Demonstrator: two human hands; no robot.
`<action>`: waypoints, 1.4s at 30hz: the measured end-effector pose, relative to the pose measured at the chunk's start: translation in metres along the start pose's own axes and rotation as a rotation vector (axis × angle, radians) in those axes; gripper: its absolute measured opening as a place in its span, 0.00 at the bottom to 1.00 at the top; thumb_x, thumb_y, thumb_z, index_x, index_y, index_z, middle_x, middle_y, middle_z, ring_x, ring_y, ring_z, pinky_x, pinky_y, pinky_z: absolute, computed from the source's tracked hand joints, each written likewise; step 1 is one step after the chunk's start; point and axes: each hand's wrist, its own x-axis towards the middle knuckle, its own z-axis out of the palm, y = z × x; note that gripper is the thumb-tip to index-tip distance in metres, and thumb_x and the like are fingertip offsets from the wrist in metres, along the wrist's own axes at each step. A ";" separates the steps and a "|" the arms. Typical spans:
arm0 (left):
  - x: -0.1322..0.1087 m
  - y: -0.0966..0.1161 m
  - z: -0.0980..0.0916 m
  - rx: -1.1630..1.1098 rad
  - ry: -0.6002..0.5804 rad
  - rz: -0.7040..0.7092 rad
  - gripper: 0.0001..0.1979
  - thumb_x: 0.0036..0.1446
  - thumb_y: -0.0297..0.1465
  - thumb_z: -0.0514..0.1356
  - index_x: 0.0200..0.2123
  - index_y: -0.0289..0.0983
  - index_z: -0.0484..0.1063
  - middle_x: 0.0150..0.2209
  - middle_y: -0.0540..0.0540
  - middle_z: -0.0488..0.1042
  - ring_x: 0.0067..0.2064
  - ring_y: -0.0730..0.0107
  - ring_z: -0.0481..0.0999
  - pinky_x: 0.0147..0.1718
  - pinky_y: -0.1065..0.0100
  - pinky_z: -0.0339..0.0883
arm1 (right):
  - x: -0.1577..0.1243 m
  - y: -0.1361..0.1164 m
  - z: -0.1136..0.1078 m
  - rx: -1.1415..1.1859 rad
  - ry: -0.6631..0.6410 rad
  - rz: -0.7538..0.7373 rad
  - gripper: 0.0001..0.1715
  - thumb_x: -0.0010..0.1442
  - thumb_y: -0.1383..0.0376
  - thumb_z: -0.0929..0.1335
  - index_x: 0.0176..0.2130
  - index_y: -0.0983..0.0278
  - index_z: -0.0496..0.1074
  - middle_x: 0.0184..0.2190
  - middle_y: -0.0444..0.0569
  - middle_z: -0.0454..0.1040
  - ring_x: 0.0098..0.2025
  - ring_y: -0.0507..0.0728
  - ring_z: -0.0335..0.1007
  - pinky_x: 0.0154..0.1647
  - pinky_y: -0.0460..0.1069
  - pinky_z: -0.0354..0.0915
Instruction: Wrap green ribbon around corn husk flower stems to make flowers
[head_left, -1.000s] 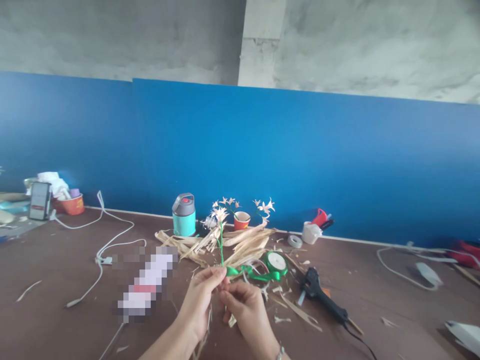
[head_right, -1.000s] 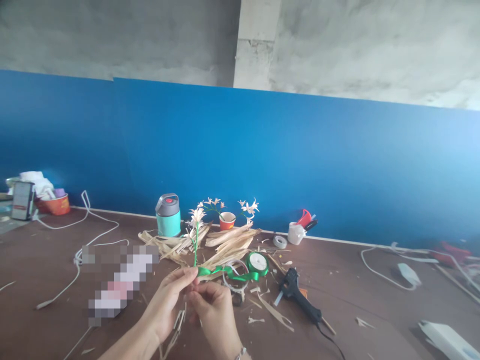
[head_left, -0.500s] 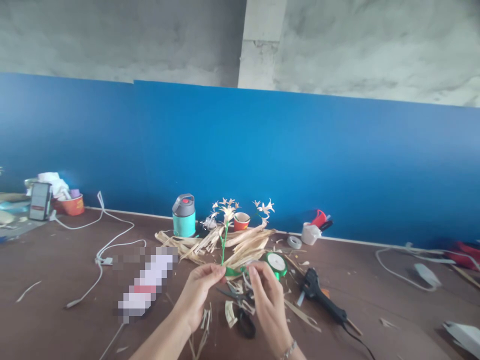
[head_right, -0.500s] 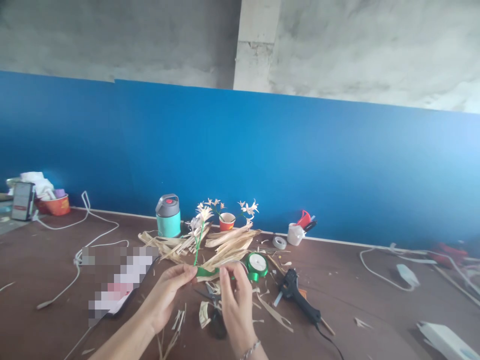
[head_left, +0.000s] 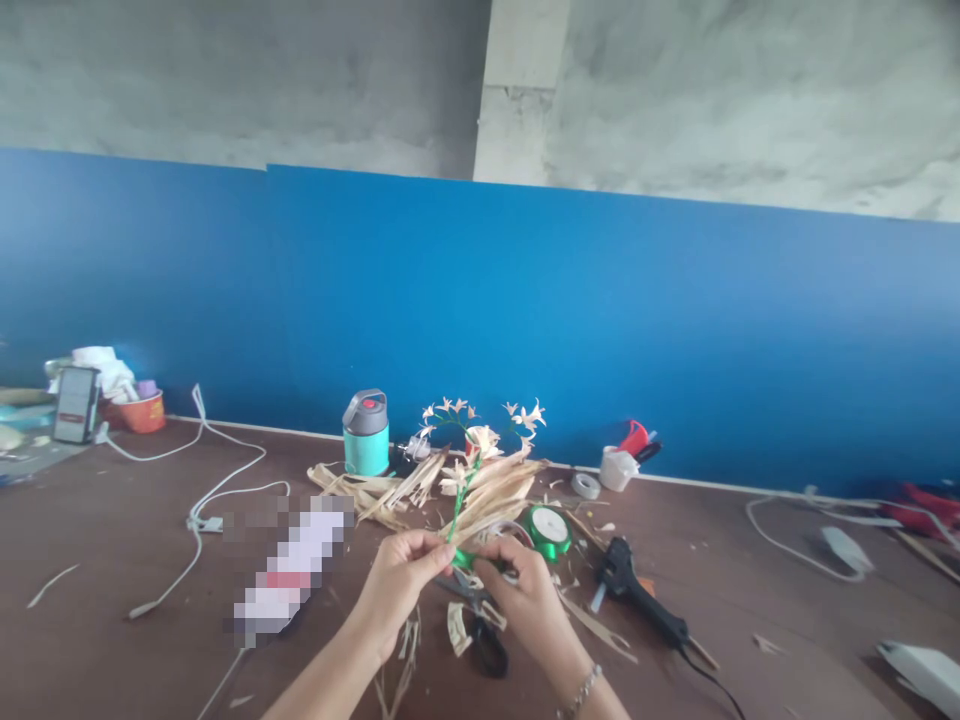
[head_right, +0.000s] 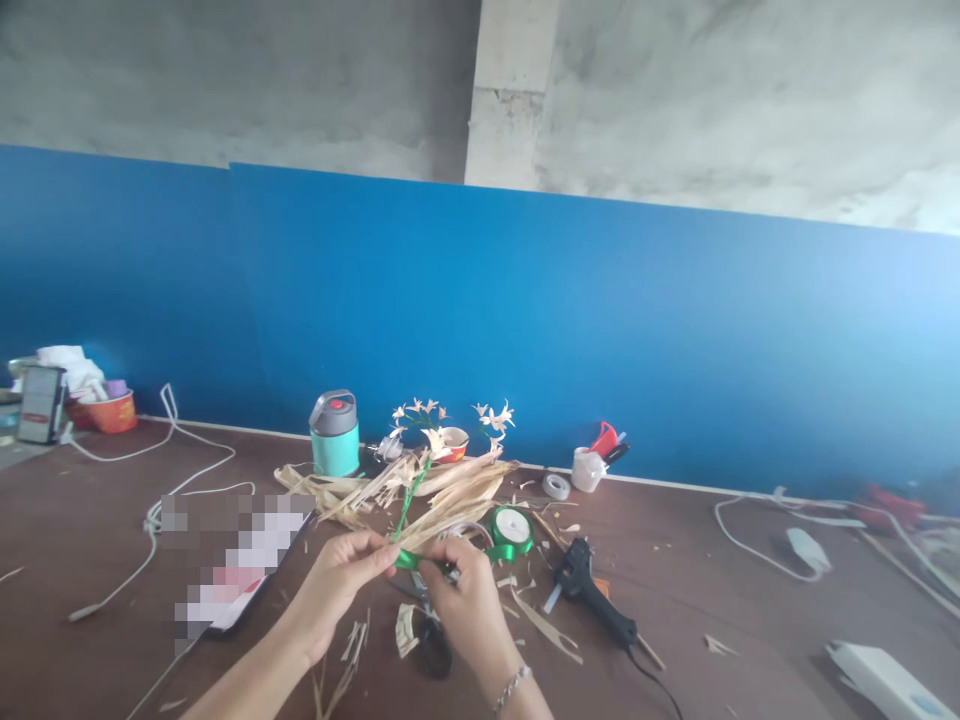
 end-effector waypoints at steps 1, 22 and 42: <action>0.001 0.000 -0.001 0.003 0.015 0.007 0.11 0.43 0.38 0.66 0.18 0.36 0.74 0.19 0.51 0.73 0.27 0.68 0.68 0.34 0.69 0.59 | 0.001 0.000 0.000 -0.003 0.003 0.018 0.08 0.53 0.67 0.66 0.25 0.67 0.73 0.23 0.45 0.71 0.29 0.55 0.64 0.31 0.47 0.59; -0.007 -0.003 0.008 0.144 -0.257 -0.128 0.10 0.39 0.33 0.65 0.17 0.35 0.68 0.17 0.54 0.64 0.23 0.74 0.59 0.25 0.70 0.50 | -0.002 -0.010 -0.002 0.420 0.026 0.120 0.23 0.43 0.53 0.74 0.15 0.65 0.64 0.15 0.41 0.62 0.20 0.49 0.54 0.23 0.45 0.55; -0.011 -0.007 0.017 0.278 -0.046 0.085 0.09 0.43 0.32 0.62 0.17 0.37 0.66 0.17 0.52 0.64 0.22 0.70 0.62 0.23 0.70 0.53 | -0.006 -0.001 0.021 0.492 0.302 0.147 0.23 0.43 0.51 0.74 0.17 0.65 0.65 0.15 0.41 0.63 0.20 0.50 0.54 0.22 0.45 0.56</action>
